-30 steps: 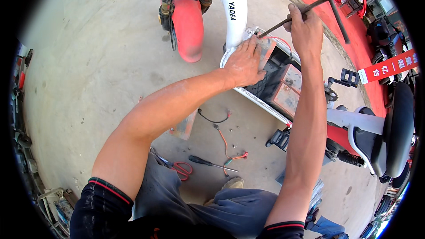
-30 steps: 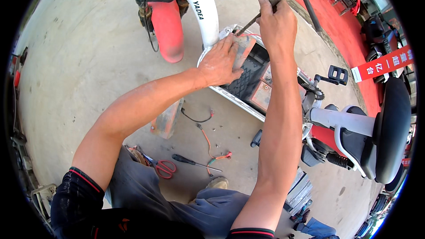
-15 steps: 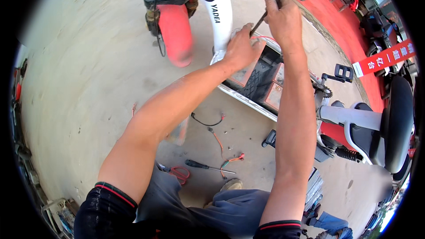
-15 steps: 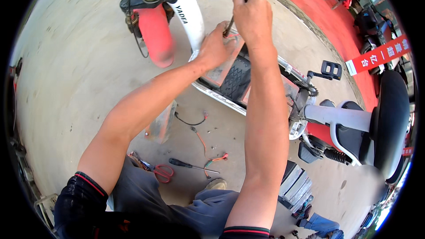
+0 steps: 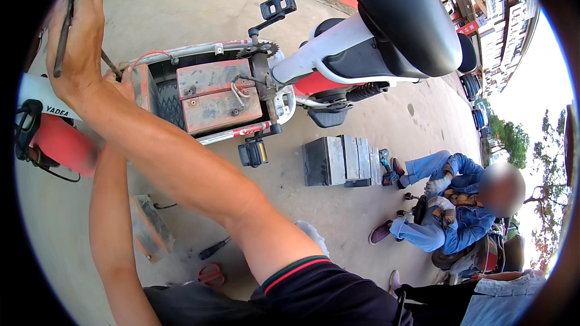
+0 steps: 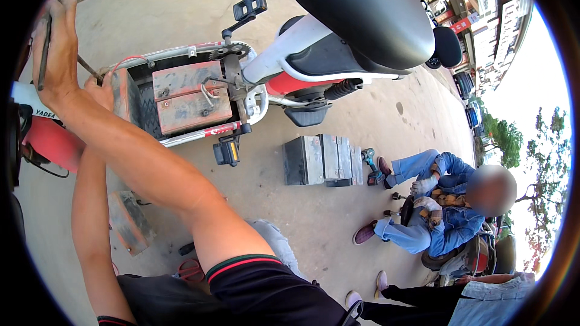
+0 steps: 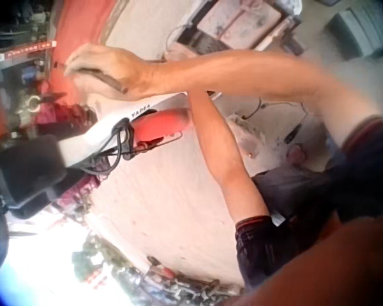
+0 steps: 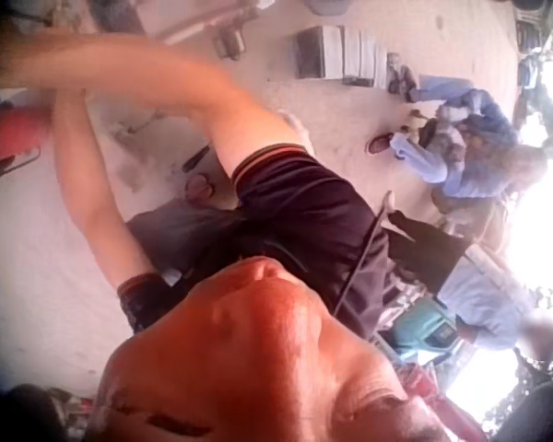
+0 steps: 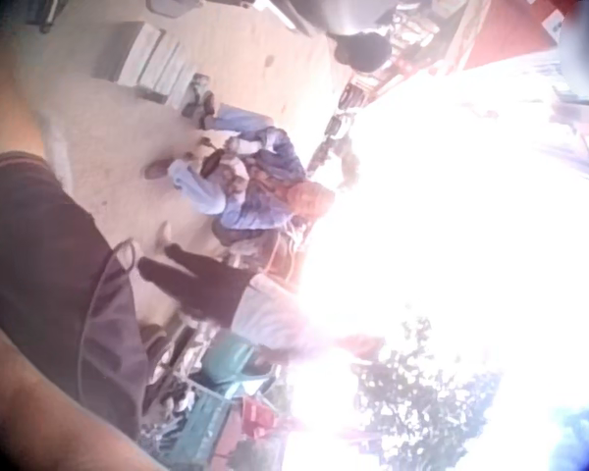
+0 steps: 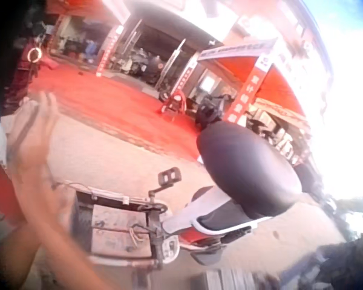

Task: The person removes old lead-acid batteries from a metal cart and installs them into the battery compartment of a white electric scooter. They use a T-handle wrench to loosen and tighten terminal connections and handle the batteries one by one.

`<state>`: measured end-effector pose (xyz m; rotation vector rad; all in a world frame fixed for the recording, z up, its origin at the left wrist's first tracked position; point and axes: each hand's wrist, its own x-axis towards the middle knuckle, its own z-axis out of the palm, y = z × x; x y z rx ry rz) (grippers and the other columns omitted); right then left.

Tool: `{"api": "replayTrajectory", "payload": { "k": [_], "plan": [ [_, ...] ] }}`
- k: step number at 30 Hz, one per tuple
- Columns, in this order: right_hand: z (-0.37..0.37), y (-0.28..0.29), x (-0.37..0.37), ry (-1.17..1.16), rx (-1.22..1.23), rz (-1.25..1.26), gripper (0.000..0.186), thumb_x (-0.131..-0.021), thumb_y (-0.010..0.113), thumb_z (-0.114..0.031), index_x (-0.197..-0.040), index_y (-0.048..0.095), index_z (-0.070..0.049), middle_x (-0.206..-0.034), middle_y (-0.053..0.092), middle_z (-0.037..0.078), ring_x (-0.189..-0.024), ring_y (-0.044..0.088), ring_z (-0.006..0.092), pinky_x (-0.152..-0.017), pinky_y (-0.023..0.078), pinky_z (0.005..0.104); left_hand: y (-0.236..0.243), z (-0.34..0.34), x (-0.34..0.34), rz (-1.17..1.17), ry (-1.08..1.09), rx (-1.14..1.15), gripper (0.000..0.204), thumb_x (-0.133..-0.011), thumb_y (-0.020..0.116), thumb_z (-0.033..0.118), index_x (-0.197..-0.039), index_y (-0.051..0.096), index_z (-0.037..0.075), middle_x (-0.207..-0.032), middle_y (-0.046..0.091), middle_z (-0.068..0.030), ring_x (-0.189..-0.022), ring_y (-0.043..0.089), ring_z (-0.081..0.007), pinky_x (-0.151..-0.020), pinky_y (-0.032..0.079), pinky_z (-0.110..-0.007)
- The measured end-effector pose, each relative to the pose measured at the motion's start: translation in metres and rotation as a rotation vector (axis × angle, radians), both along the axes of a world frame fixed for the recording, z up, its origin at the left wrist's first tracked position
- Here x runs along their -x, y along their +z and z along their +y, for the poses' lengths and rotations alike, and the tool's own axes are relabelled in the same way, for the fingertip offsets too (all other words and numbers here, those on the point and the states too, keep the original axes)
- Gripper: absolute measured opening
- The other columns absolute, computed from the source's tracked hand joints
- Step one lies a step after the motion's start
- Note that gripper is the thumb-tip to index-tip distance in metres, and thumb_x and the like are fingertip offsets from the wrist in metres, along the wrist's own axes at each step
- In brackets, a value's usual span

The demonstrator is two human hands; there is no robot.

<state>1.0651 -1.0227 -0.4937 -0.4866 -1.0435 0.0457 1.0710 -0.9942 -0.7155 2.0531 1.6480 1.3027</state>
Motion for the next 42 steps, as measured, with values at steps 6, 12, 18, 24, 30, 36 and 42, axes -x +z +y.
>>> {"api": "replayTrajectory", "payload": {
  "k": [6, 12, 18, 24, 30, 36, 42],
  "plan": [
    [0.031, 0.020, -0.003, 0.570, 0.055, 0.213, 0.023, -0.096, 0.055, -0.016, -0.095, 0.057, 0.006, -0.063, 0.048, 0.013, -0.048, 0.055, 0.0304, -0.047, 0.046, 0.0432, -0.026, 0.030, 0.020, 0.090, 0.122, -0.215, 0.041, -0.100, 0.068, 0.033, -0.125, 0.069, 0.001, -0.121, 0.072, -0.0201, -0.116, 0.066, -0.0374, -0.101, 0.050, -0.048],
    [-0.011, 0.035, -0.067, 0.892, 0.532, 0.105, 0.028, -0.100, 0.050, -0.020, -0.085, 0.059, 0.001, -0.065, 0.057, 0.008, -0.044, 0.054, 0.0185, -0.042, 0.042, 0.0347, 0.012, -0.006, 0.019, 0.048, -0.045, -0.029, 0.033, -0.094, 0.073, 0.020, -0.121, 0.069, -0.001, -0.124, 0.069, -0.0173, -0.124, 0.061, -0.0361, -0.102, 0.051, -0.045],
    [0.025, 0.097, -0.094, 0.293, 1.018, -1.023, 0.027, -0.101, 0.057, -0.019, -0.086, 0.063, 0.002, -0.065, 0.065, 0.013, -0.049, 0.062, 0.0217, -0.051, 0.049, 0.0374, 0.041, -0.009, 0.020, -0.108, -0.013, 0.017, 0.027, -0.095, 0.069, 0.015, -0.115, 0.074, -0.002, -0.118, 0.072, -0.0184, -0.116, 0.065, -0.0382, -0.101, 0.051, -0.046],
    [-0.008, 0.120, -0.080, -0.681, 0.274, -2.070, 0.027, -0.094, 0.067, -0.018, -0.117, 0.082, -0.014, -0.112, 0.080, 0.012, -0.104, 0.076, 0.0299, -0.081, 0.059, 0.0451, 0.030, -0.008, 0.022, -0.041, 0.024, 0.033, 0.031, -0.098, 0.066, 0.019, -0.119, 0.072, -0.003, -0.123, 0.069, -0.0217, -0.124, 0.059, -0.0401, -0.104, 0.049, -0.048],
    [-0.061, 0.114, -0.049, -0.878, 0.417, -1.829, 0.022, -0.093, 0.063, -0.015, -0.104, 0.081, -0.010, -0.095, 0.080, 0.008, -0.094, 0.078, 0.0241, -0.074, 0.060, 0.0397, 0.037, -0.009, 0.018, -0.119, 0.039, -0.101, 0.023, -0.096, 0.064, 0.017, -0.108, 0.069, -0.002, -0.116, 0.068, -0.0229, -0.119, 0.059, -0.0429, -0.103, 0.048, -0.051],
    [-0.060, 0.050, -0.085, 0.226, 0.424, -0.726, 0.030, -0.108, 0.061, -0.025, -0.128, 0.073, -0.005, -0.123, 0.074, 0.011, -0.115, 0.070, 0.0205, -0.097, 0.056, 0.0358, 0.046, -0.020, 0.009, -0.199, 0.008, -0.045, 0.032, -0.095, 0.064, 0.016, -0.118, 0.067, -0.006, -0.119, 0.067, -0.0220, -0.122, 0.058, -0.0420, -0.105, 0.048, -0.050],
    [0.008, 0.013, -0.067, 0.718, 0.536, 0.201, 0.029, -0.105, 0.047, -0.024, -0.116, 0.059, 0.000, -0.085, 0.063, 0.009, -0.073, 0.061, 0.0191, -0.065, 0.048, 0.0354, 0.036, -0.014, 0.022, -0.073, -0.001, 0.087, 0.036, -0.099, 0.064, 0.027, -0.117, 0.069, -0.003, -0.124, 0.067, -0.0241, -0.120, 0.060, -0.0438, -0.102, 0.049, -0.051]
  ]
}}
